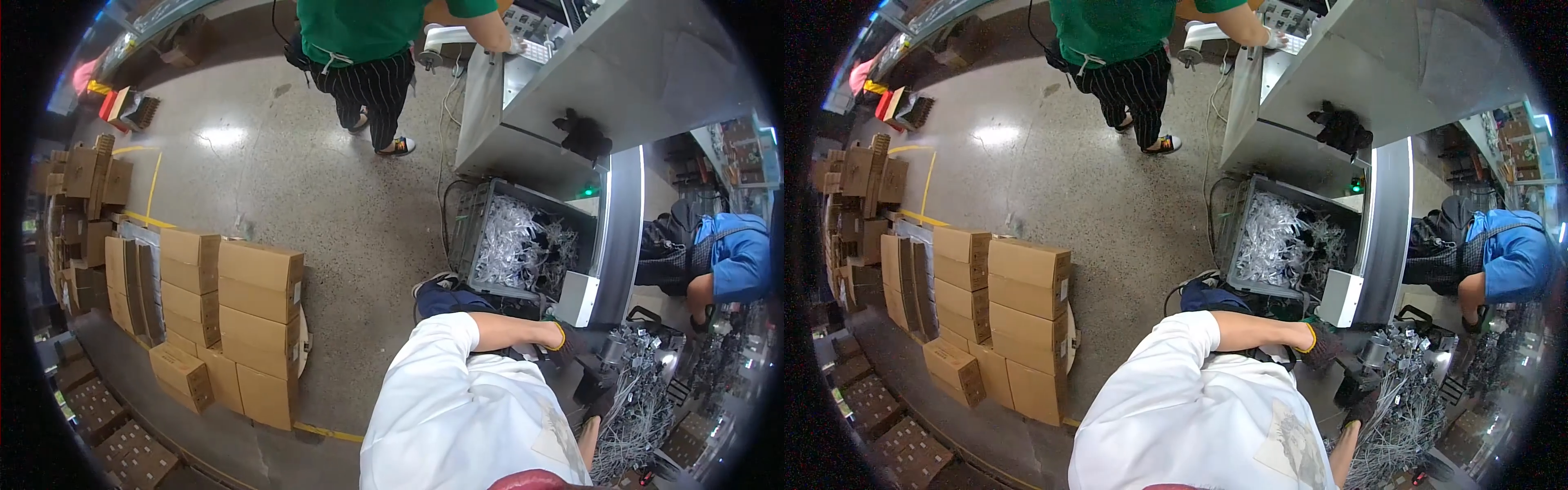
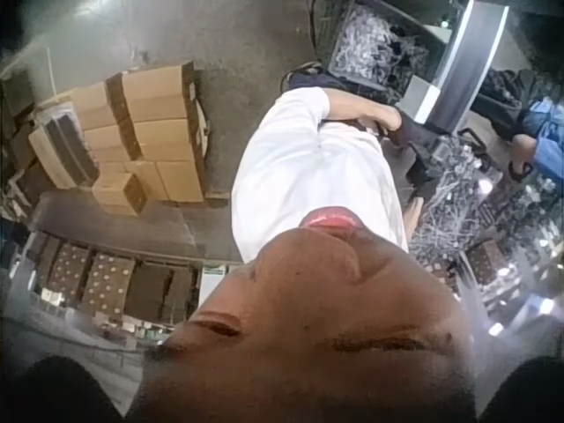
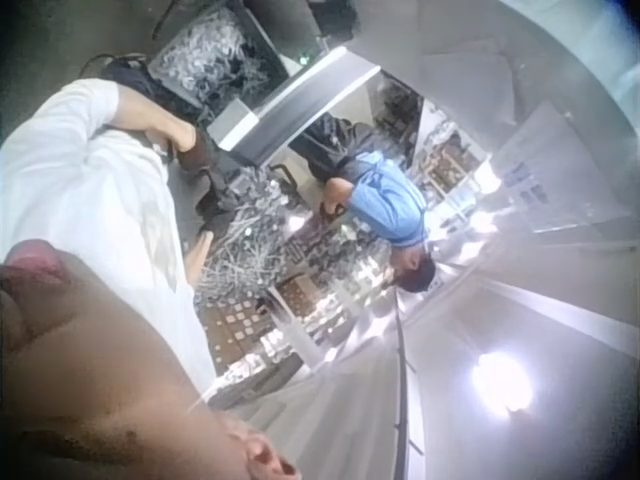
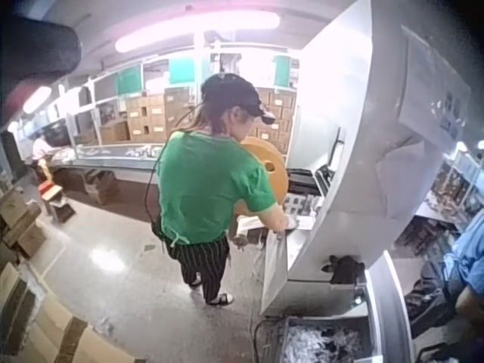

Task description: The person assembles and organizes wire harnesses onto a circular fixture by hand, working at a manual production station.

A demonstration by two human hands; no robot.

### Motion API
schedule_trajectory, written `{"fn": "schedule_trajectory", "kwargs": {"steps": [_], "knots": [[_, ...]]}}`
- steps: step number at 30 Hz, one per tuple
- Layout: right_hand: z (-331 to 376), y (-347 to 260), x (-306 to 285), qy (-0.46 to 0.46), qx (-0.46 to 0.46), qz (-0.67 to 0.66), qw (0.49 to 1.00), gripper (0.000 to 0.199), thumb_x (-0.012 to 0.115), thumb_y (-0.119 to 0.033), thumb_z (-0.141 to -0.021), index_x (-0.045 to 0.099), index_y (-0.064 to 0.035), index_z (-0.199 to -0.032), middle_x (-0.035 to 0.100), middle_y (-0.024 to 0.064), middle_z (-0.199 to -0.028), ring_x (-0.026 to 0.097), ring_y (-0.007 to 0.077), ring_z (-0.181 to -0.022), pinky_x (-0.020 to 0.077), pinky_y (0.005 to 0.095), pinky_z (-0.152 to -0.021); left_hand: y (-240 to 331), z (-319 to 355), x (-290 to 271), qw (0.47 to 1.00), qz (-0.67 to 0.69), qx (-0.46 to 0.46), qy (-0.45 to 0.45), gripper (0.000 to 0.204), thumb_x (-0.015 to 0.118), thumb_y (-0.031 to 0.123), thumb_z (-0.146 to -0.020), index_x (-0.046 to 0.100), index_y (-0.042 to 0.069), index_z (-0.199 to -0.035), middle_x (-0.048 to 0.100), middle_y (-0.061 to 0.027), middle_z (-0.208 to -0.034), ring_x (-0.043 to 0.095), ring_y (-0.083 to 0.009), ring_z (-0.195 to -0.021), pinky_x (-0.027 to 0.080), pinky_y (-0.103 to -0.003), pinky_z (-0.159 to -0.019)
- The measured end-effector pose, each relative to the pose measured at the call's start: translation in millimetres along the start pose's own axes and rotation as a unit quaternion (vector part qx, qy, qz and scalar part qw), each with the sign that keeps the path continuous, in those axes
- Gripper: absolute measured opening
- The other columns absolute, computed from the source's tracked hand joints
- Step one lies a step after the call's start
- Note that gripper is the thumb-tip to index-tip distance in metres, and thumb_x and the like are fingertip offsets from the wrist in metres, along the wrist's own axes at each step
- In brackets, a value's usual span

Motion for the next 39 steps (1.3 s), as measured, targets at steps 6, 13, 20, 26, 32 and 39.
{"fn": "schedule_trajectory", "kwargs": {"steps": [6, 13, 20, 26, 32, 39], "knots": [[8.6, -10.4, 7.1, -0.013, -0.013, -0.025, 1.000, 0.074, 0.038, -0.067, -0.105, 0.059, -0.0080, -0.144, 0.068, 0.0086, -0.130, 0.065, 0.0224, -0.107, 0.0532, 0.0367, -0.092, -8.1, 7.4, 0.1, 0.997, 0.053, 0.045, 0.033, 0.055, 0.069, 0.029, -0.082, 0.061, 0.005, -0.131, 0.070, -0.0231, -0.116, 0.069, -0.0409, -0.103, 0.054, -0.052, -0.086], [9.5, -13.0, 10.4, -0.020, -0.007, -0.065, 0.998, 0.078, 0.037, -0.067, -0.105, 0.060, -0.0033, -0.142, 0.069, 0.0090, -0.127, 0.066, 0.0231, -0.104, 0.0540, 0.0369, -0.089, -12.1, 26.7, -6.0, 0.988, -0.064, -0.092, -0.103, 0.062, 0.071, 0.029, -0.078, 0.058, 0.006, -0.134, 0.068, -0.0223, -0.117, 0.069, -0.0400, -0.102, 0.055, -0.052, -0.083], [8.9, -10.5, 0.8, 0.018, 0.018, -0.028, 0.999, 0.080, 0.035, -0.067, -0.106, 0.059, 0.0007, -0.141, 0.070, 0.0100, -0.125, 0.066, 0.0249, -0.100, 0.0540, 0.0381, -0.088, -11.7, 21.5, 15.5, 0.988, -0.105, -0.024, -0.114, 0.054, 0.069, 0.025, -0.079, 0.061, 0.005, -0.128, 0.065, -0.0209, -0.121, 0.069, -0.0405, -0.102, 0.055, -0.052, -0.084], [2.6, -11.1, -19.7, 0.007, -0.010, 0.067, 0.998, 0.073, 0.033, -0.061, -0.109, 0.064, 0.0001, -0.136, 0.072, 0.0100, -0.120, 0.065, 0.0236, -0.099, 0.0536, 0.0372, -0.086, -10.7, 24.9, 8.5, 0.990, -0.089, -0.048, -0.102, 0.041, 0.065, 0.020, -0.086, 0.062, 0.004, -0.124, 0.070, -0.0218, -0.109, 0.070, -0.0411, -0.097, 0.055, -0.050, -0.081], [47.3, 87.7, -68.6, -0.145, 0.040, -0.100, 0.984, 0.071, 0.042, -0.053, -0.108, 0.027, -0.0031, -0.158, 0.038, 0.0116, -0.156, 0.030, 0.0203, -0.143, 0.0191, 0.0276, -0.116, 5.6, 27.8, -2.0, 0.990, -0.041, -0.068, -0.119, 0.044, 0.062, 0.020, -0.089, 0.057, 0.008, -0.132, 0.070, -0.0225, -0.105, 0.070, -0.0415, -0.096, 0.054, -0.050, -0.077], [165.2, -9.8, -39.5, -0.229, -0.184, -0.049, 0.955, 0.067, 0.054, -0.037, -0.108, 0.025, -0.0160, -0.165, 0.041, 0.0148, -0.159, 0.034, 0.0221, -0.144, 0.0183, 0.0294, -0.121, 21.9, 34.6, -19.2, 0.993, -0.058, -0.042, -0.098, 0.056, 0.061, 0.018, -0.089, 0.050, 0.011, -0.143, 0.071, -0.0217, -0.103, 0.070, -0.0411, -0.092, 0.053, -0.051, -0.072]]}}
Point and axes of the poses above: each hand's wrist, its own z-axis away from the middle knuckle, its own x-axis out of the palm, y = z × x, the point moved 9 cm from there along -z, towards the middle knuckle
